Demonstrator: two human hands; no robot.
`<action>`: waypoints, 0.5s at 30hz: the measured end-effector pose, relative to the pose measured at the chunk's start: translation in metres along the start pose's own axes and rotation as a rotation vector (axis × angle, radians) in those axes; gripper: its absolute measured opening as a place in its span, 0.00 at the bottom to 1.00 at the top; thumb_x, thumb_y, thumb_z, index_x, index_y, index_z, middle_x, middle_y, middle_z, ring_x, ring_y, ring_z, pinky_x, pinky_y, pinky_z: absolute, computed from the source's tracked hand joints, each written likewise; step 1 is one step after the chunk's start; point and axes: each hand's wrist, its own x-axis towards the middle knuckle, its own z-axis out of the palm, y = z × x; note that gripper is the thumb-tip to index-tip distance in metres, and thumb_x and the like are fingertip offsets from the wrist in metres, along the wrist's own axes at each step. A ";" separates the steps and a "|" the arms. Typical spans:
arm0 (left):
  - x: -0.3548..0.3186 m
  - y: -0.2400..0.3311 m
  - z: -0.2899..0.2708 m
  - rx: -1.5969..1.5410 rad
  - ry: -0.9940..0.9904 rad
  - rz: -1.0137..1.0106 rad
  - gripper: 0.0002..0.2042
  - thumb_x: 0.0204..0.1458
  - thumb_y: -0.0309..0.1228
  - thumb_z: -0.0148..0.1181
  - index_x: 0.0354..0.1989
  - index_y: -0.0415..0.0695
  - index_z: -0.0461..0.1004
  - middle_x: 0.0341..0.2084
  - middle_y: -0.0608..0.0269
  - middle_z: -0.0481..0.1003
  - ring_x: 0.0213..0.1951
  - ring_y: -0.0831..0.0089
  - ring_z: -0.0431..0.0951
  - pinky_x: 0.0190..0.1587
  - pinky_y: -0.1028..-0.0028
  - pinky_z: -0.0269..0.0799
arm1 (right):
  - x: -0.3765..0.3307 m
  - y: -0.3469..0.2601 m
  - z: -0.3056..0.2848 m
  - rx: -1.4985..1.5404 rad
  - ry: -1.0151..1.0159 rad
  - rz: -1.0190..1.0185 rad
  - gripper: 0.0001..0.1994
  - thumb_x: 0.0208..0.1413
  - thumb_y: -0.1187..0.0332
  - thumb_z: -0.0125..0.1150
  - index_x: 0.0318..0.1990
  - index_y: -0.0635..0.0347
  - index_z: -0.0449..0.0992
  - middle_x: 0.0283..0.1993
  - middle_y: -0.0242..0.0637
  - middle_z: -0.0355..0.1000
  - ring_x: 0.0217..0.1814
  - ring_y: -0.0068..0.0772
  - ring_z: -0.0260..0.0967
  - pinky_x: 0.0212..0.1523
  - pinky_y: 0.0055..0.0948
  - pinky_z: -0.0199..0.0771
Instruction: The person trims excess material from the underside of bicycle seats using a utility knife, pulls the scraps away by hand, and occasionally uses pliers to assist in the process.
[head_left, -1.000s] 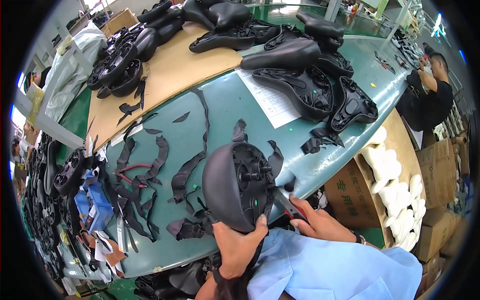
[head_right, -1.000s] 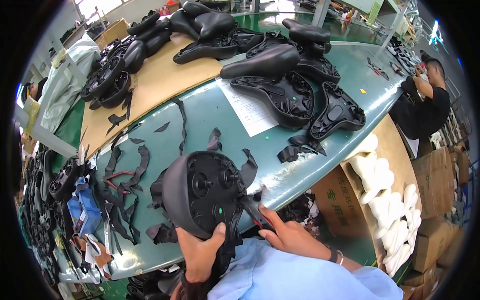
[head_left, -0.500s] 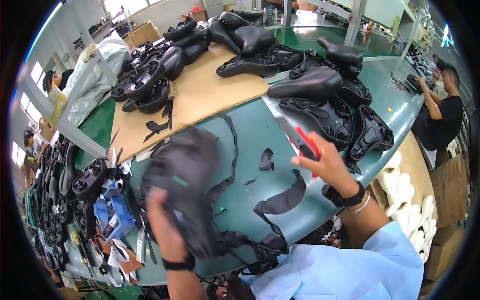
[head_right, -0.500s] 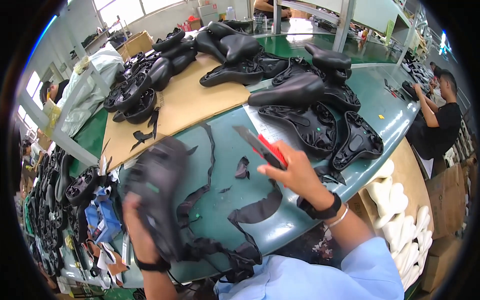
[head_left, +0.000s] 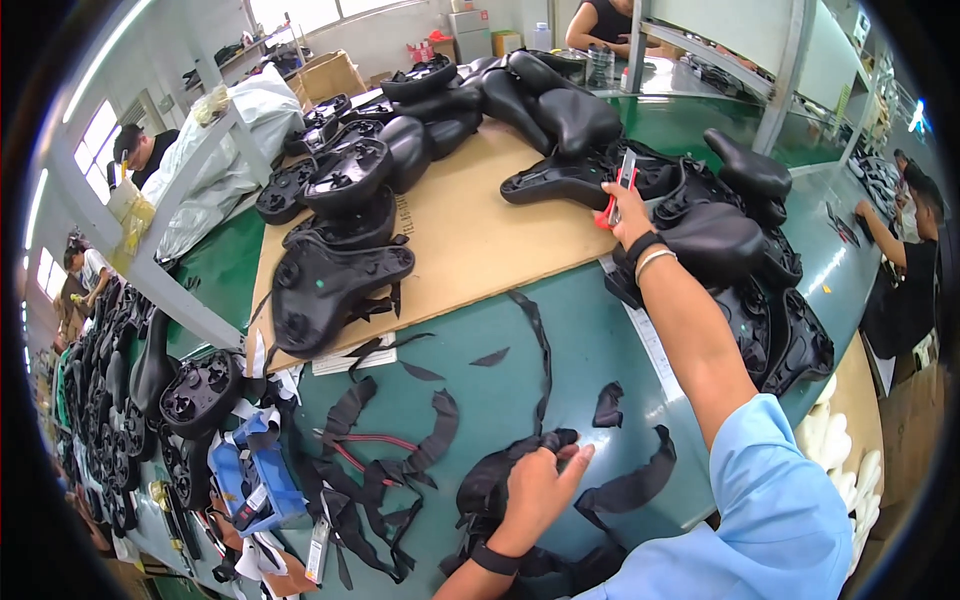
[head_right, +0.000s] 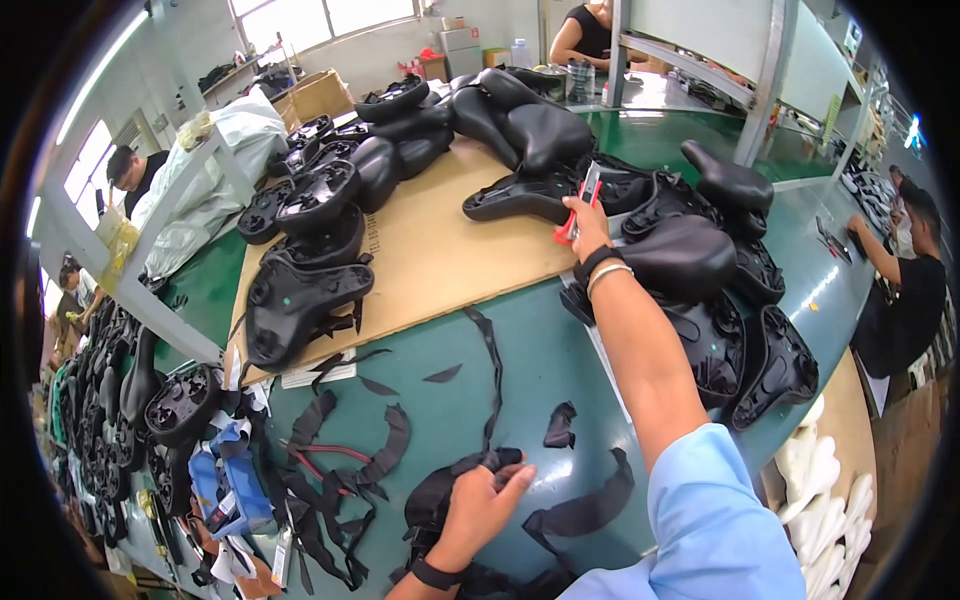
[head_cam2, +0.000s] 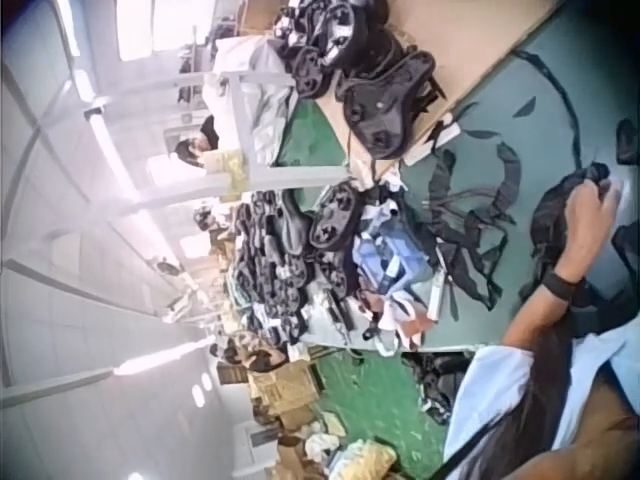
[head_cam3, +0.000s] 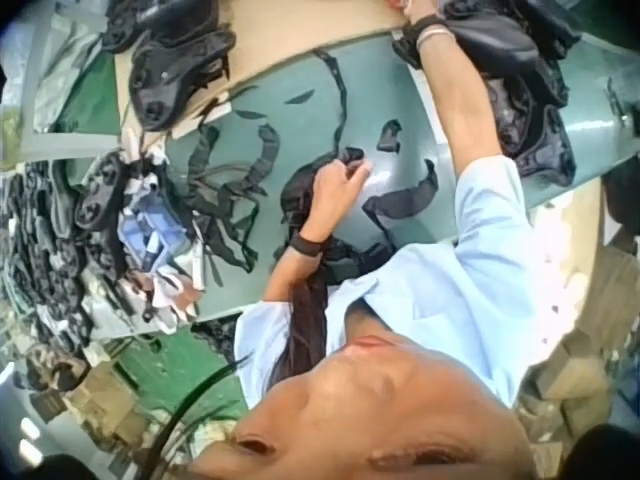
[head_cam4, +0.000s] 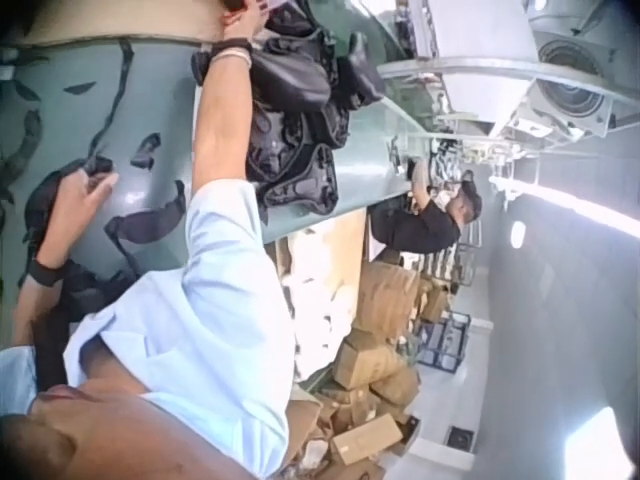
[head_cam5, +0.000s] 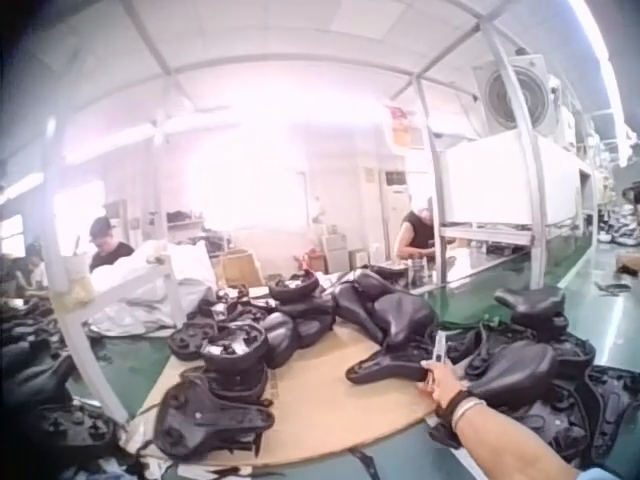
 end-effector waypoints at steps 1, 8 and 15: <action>0.001 -0.002 -0.002 -0.002 0.013 -0.010 0.18 0.52 0.37 0.62 0.45 0.35 0.74 0.31 0.53 0.80 0.31 0.72 0.79 0.37 0.77 0.72 | -0.011 0.007 0.006 -0.071 0.047 -0.040 0.15 0.45 0.71 0.64 0.41 0.52 0.67 0.35 0.32 0.65 0.37 0.33 0.67 0.27 0.41 0.77; 0.010 -0.021 0.000 -0.668 0.281 -0.013 0.23 0.54 0.33 0.61 0.54 0.35 0.62 0.38 0.56 0.74 0.39 0.69 0.75 0.41 0.73 0.71 | -0.163 -0.014 0.003 -0.024 -0.284 0.232 0.14 0.51 0.69 0.63 0.45 0.51 0.68 0.41 0.29 0.65 0.37 0.31 0.70 0.32 0.32 0.80; -0.001 0.002 -0.023 -1.169 0.392 0.079 0.14 0.56 0.34 0.56 0.43 0.35 0.69 0.39 0.58 0.74 0.42 0.70 0.75 0.47 0.70 0.69 | -0.413 -0.044 -0.087 -0.018 -0.598 0.800 0.23 0.55 0.69 0.61 0.57 0.57 0.61 0.42 0.34 0.68 0.36 0.27 0.73 0.29 0.24 0.77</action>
